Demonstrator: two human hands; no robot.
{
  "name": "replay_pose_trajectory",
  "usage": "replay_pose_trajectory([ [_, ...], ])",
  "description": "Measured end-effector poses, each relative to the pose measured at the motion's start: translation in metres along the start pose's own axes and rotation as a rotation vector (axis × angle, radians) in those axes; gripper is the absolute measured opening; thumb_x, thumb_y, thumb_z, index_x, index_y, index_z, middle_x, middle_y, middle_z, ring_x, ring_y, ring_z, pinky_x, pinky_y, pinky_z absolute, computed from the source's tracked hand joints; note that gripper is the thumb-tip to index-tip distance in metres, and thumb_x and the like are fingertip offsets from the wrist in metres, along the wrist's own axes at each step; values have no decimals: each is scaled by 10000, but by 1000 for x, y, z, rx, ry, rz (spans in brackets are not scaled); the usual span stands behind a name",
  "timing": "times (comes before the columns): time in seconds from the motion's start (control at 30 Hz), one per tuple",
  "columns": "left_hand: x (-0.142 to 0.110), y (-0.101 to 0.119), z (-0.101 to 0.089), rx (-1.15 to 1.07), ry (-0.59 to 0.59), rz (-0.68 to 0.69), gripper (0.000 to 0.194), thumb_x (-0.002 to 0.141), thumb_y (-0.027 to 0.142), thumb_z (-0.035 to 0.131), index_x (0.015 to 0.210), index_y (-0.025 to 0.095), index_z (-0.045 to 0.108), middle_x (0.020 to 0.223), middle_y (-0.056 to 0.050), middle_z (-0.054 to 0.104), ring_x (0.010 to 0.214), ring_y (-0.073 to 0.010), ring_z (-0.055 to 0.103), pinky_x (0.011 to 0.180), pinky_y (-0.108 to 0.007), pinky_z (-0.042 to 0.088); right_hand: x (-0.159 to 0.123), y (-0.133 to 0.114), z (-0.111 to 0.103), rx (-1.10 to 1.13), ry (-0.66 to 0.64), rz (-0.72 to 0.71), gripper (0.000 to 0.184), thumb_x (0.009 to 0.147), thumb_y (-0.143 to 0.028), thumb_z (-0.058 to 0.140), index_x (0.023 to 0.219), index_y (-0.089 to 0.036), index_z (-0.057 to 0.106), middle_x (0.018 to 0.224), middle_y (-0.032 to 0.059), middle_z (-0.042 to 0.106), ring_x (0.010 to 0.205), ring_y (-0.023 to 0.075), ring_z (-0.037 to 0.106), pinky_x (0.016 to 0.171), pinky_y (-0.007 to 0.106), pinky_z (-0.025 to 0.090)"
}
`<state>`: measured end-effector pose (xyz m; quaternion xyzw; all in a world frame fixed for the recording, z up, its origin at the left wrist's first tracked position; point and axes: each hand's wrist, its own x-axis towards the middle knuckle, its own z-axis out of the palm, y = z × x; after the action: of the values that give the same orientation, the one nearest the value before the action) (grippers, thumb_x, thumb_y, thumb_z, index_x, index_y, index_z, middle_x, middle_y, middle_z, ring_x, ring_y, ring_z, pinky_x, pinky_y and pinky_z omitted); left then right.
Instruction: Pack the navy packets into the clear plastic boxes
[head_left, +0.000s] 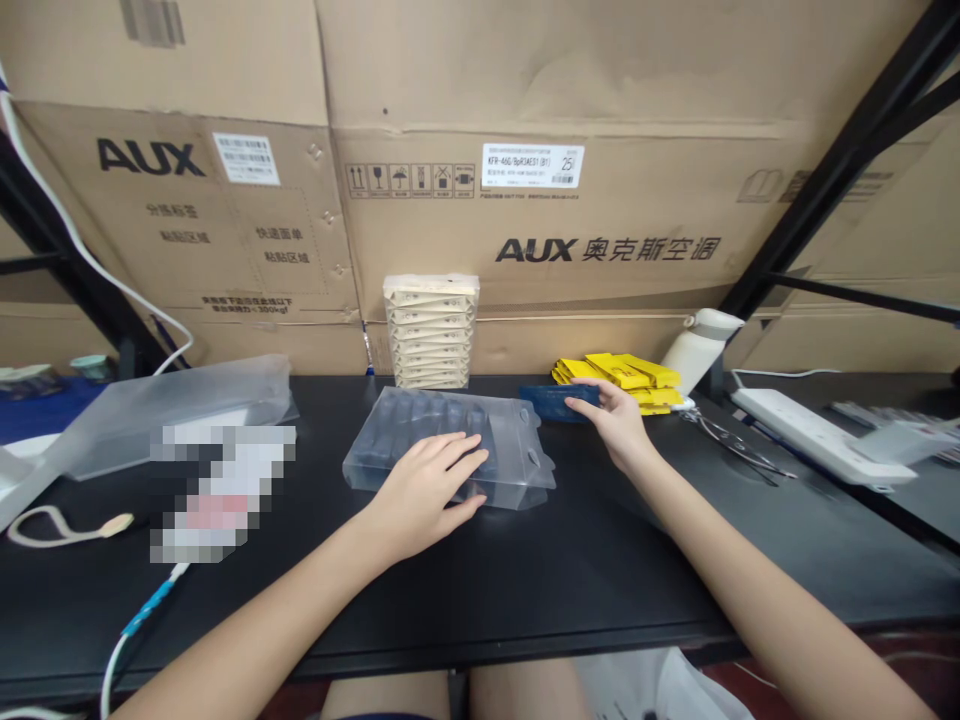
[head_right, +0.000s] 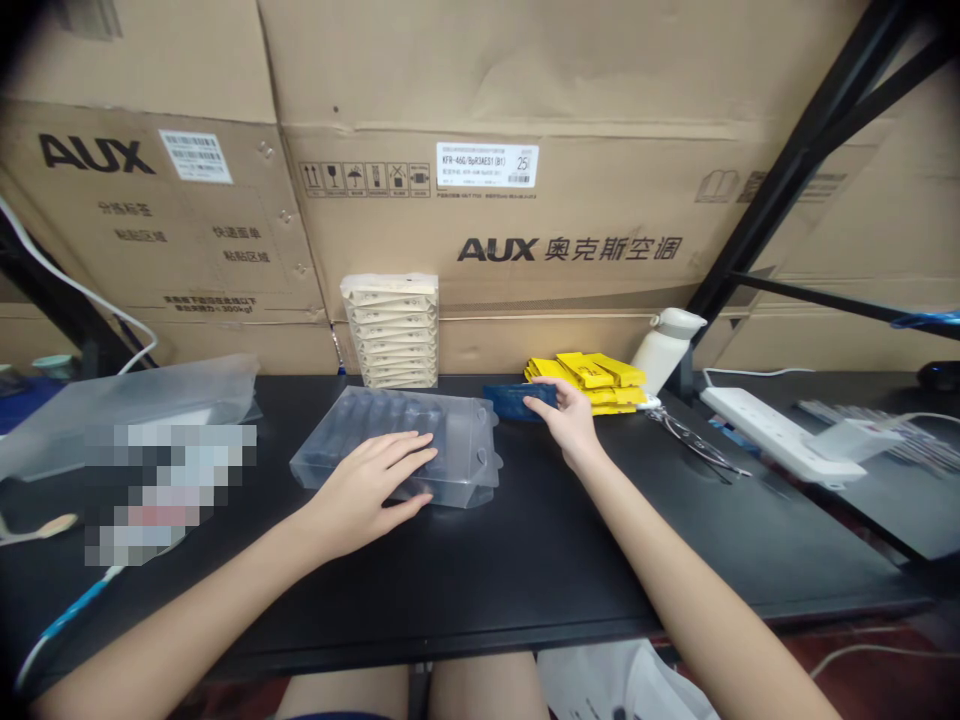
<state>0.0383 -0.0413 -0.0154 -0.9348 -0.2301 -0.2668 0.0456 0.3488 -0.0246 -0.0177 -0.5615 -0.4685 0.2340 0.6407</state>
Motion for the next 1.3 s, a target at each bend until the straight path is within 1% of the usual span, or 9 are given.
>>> replay_pose_trajectory([
  [0.23, 0, 0, 0, 7, -14, -4, 421, 894, 372, 528, 1252, 152, 555, 1346, -98, 570, 1252, -265, 513, 1028, -435, 453, -1, -2, 1, 6, -17, 6, 492, 499, -388, 837, 922, -198, 670, 917, 40, 702, 877, 213, 651, 897, 428, 508],
  [0.37, 0, 0, 0, 6, -6, -2, 419, 889, 365, 541, 1249, 151, 556, 1343, -95, 573, 1253, -265, 512, 1022, -440, 457, 0, -1, 2, 10, -15, 4, 541, 462, -381, 857, 931, -198, 661, 933, 39, 692, 903, 212, 644, 908, 419, 500],
  [0.5, 1, 0, -1, -2, -9, 1, 419, 884, 363, 548, 1243, 148, 558, 1337, -102, 576, 1249, -269, 517, 1019, -442, 458, 2, 2, 2, 31, 20, 20, 567, 415, -398, 872, 873, -206, 600, 831, 15, 678, 808, 197, 649, 835, 404, 528],
  [0.57, 1, 0, -1, -2, -11, 1, 418, 886, 364, 544, 1243, 148, 558, 1340, -104, 574, 1252, -270, 515, 1022, -441, 456, 2, 1, 2, 43, 27, 30, 533, 425, -417, 867, 816, -209, 569, 790, 3, 670, 765, 184, 645, 803, 385, 535],
  [0.63, 0, 0, -1, -2, -9, 1, 418, 886, 360, 543, 1245, 148, 557, 1340, -106, 574, 1252, -271, 515, 1022, -442, 456, 1, -1, 2, 50, 32, 32, 490, 454, -422, 859, 788, -207, 572, 802, 1, 670, 772, 172, 639, 793, 355, 532],
  [0.77, 0, 0, -1, -7, -5, 0, 415, 885, 359, 542, 1247, 157, 557, 1338, -110, 574, 1250, -266, 517, 1020, -443, 458, -2, -8, 4, 46, 36, 40, 433, 516, -445, 828, 817, -206, 629, 830, 7, 673, 767, 167, 628, 726, 315, 522],
  [0.87, 0, 0, -1, -5, -2, 1, 420, 885, 365, 542, 1252, 162, 555, 1340, -113, 572, 1248, -264, 519, 1020, -441, 459, -4, -12, 5, 39, 37, 60, 432, 530, -459, 815, 836, -203, 651, 809, 10, 677, 734, 170, 626, 681, 309, 515],
  [1.13, 0, 0, -1, -5, -4, 2, 419, 886, 365, 543, 1251, 160, 553, 1343, -110, 568, 1251, -264, 515, 1025, -441, 454, -6, -15, 6, 9, 52, 100, 440, 529, -465, 812, 842, -196, 659, 805, 12, 677, 694, 155, 605, 619, 282, 497],
  [1.3, 0, -1, -1, -2, -10, -1, 416, 891, 370, 533, 1257, 174, 549, 1346, -109, 567, 1252, -266, 516, 1023, -441, 453, -7, -17, 6, -30, 28, 115, 428, 557, -480, 792, 833, -181, 660, 804, 24, 677, 675, 154, 596, 591, 280, 481],
])
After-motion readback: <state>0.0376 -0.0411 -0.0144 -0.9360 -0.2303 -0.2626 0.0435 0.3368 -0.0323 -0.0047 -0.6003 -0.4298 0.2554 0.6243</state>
